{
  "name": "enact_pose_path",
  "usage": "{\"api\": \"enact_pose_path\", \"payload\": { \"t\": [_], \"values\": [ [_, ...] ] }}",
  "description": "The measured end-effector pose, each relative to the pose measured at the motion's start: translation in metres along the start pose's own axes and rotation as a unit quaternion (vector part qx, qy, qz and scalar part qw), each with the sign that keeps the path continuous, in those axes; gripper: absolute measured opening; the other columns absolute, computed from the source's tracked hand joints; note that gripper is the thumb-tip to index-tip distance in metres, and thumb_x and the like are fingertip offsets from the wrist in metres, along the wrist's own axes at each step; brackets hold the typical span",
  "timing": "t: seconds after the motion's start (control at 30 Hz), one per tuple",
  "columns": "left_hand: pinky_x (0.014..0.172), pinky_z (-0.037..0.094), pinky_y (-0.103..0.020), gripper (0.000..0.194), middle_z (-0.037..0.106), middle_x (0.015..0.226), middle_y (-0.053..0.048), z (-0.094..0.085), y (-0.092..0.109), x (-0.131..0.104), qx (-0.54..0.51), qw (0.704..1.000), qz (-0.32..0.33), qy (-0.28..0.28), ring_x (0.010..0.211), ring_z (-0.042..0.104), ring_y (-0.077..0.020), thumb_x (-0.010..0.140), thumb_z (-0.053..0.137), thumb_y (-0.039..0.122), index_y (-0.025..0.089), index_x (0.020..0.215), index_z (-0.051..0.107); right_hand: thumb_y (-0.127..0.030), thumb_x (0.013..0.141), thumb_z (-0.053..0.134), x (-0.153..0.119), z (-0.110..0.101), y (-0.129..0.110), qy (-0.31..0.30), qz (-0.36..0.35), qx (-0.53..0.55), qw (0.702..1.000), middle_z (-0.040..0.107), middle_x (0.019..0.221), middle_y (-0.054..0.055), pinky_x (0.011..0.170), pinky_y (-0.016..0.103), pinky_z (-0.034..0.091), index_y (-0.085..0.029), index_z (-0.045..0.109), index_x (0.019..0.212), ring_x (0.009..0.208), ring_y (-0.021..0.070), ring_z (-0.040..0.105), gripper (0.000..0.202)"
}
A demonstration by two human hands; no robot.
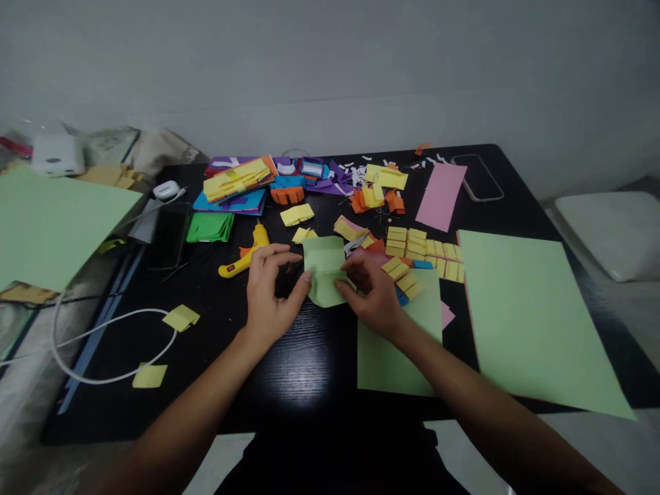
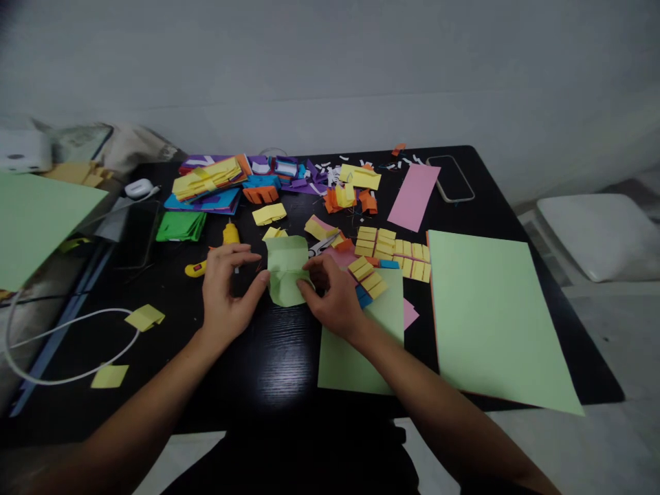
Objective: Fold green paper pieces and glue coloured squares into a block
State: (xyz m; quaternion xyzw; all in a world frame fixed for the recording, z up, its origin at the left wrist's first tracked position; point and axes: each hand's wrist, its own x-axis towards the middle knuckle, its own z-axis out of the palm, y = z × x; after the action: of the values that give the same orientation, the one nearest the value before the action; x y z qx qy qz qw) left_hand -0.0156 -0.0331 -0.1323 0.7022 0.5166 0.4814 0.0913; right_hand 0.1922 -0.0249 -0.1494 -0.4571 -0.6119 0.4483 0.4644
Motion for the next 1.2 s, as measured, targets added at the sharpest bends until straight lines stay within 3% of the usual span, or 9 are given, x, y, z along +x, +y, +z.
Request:
{"api": "enact_pose_path", "payload": {
  "t": [0.13, 0.3, 0.43, 0.6, 0.73, 0.83, 0.93, 1.07, 1.2],
  "values": [
    [0.081, 0.06, -0.032, 0.023, 0.061, 0.115, -0.007, 0.001, 0.002, -0.003, -0.083, 0.991, -0.075, -0.068, 0.097, 0.065, -0.0189, 0.099, 0.069, 0.033, 0.023, 0.12, 0.066, -0.028, 0.09, 0.073, -0.001, 0.002, -0.002, -0.001, 0.003, 0.012, 1.0, 0.069, 0.082, 0.001, 0.065, 0.029, 0.058, -0.024, 0.064, 0.106, 0.073, 0.0174, 0.071, 0.019],
    [0.079, 0.058, -0.03, 0.04, 0.065, 0.119, -0.007, 0.005, 0.006, -0.01, -0.117, 0.973, -0.14, -0.14, 0.099, 0.068, -0.0199, 0.09, 0.081, 0.033, 0.026, 0.126, 0.065, -0.034, 0.092, 0.073, -0.003, 0.006, -0.003, -0.004, 0.009, 0.033, 0.999, 0.073, 0.086, 0.002, 0.067, 0.031, 0.061, -0.024, 0.068, 0.105, 0.077, 0.0185, 0.073, 0.017],
    [0.067, 0.048, -0.026, 0.019, 0.067, 0.098, -0.003, 0.009, 0.003, -0.014, -0.146, 0.962, -0.18, -0.141, 0.074, 0.059, -0.0142, 0.097, 0.073, 0.031, 0.024, 0.113, 0.069, -0.042, 0.088, 0.081, -0.005, 0.005, -0.008, -0.025, 0.034, 0.072, 0.997, 0.069, 0.082, 0.001, 0.065, 0.03, 0.059, -0.023, 0.068, 0.104, 0.072, 0.0169, 0.069, 0.028],
    [0.064, 0.044, -0.026, 0.016, 0.067, 0.09, -0.001, 0.01, -0.004, -0.011, -0.201, 0.945, -0.212, -0.144, 0.072, 0.058, -0.014, 0.097, 0.074, 0.032, 0.023, 0.11, 0.07, -0.053, 0.087, 0.083, -0.001, 0.005, -0.008, -0.024, 0.093, 0.161, 0.982, 0.07, 0.086, 0.002, 0.074, 0.034, 0.063, -0.024, 0.065, 0.098, 0.082, 0.0194, 0.072, 0.036],
    [0.068, 0.05, -0.026, 0.028, 0.07, 0.094, -0.001, 0.008, -0.004, -0.006, -0.279, 0.92, -0.215, -0.17, 0.079, 0.066, -0.0157, 0.094, 0.076, 0.029, 0.024, 0.118, 0.063, -0.051, 0.074, 0.093, 0.005, 0.004, -0.002, 0.029, 0.139, 0.216, 0.966, 0.071, 0.094, -0.001, 0.08, 0.041, 0.067, -0.032, 0.05, 0.121, 0.084, 0.0215, 0.075, 0.066],
    [0.067, 0.053, -0.026, 0.038, 0.071, 0.092, 0.0, 0.006, -0.004, -0.002, -0.315, 0.905, -0.213, -0.189, 0.078, 0.069, -0.0162, 0.094, 0.076, 0.027, 0.025, 0.126, 0.056, -0.049, 0.068, 0.097, 0.008, 0.001, 0.001, 0.006, 0.164, 0.231, 0.959, 0.071, 0.1, 0.0, 0.075, 0.044, 0.068, -0.036, 0.045, 0.134, 0.082, 0.0232, 0.075, 0.086],
    [0.065, 0.053, -0.025, 0.046, 0.071, 0.089, 0.001, 0.004, -0.004, 0.001, -0.305, 0.906, -0.212, -0.203, 0.075, 0.069, -0.0153, 0.09, 0.079, 0.024, 0.025, 0.129, 0.054, -0.041, 0.066, 0.098, 0.009, -0.005, 0.001, -0.055, 0.162, 0.188, 0.967, 0.072, 0.099, 0.002, 0.073, 0.042, 0.065, -0.032, 0.057, 0.129, 0.084, 0.0246, 0.073, 0.076],
    [0.074, 0.057, -0.026, 0.053, 0.074, 0.1, -0.002, 0.004, -0.003, 0.002, -0.301, 0.908, -0.223, -0.188, 0.088, 0.073, -0.0169, 0.081, 0.086, 0.021, 0.023, 0.124, 0.055, -0.027, 0.066, 0.093, 0.01, -0.011, -0.004, -0.125, 0.104, 0.087, 0.983, 0.073, 0.112, 0.003, 0.088, 0.041, 0.059, -0.025, 0.071, 0.118, 0.099, 0.0248, 0.069, 0.057],
    [0.073, 0.057, -0.027, 0.051, 0.072, 0.095, -0.001, 0.005, -0.001, 0.002, -0.318, 0.896, -0.253, -0.181, 0.086, 0.072, -0.0168, 0.078, 0.088, 0.024, 0.023, 0.12, 0.058, -0.03, 0.068, 0.092, 0.01, -0.011, -0.005, -0.122, 0.119, 0.055, 0.984, 0.074, 0.102, 0.003, 0.081, 0.037, 0.055, -0.022, 0.074, 0.109, 0.091, 0.0224, 0.067, 0.045]
  ]
}}
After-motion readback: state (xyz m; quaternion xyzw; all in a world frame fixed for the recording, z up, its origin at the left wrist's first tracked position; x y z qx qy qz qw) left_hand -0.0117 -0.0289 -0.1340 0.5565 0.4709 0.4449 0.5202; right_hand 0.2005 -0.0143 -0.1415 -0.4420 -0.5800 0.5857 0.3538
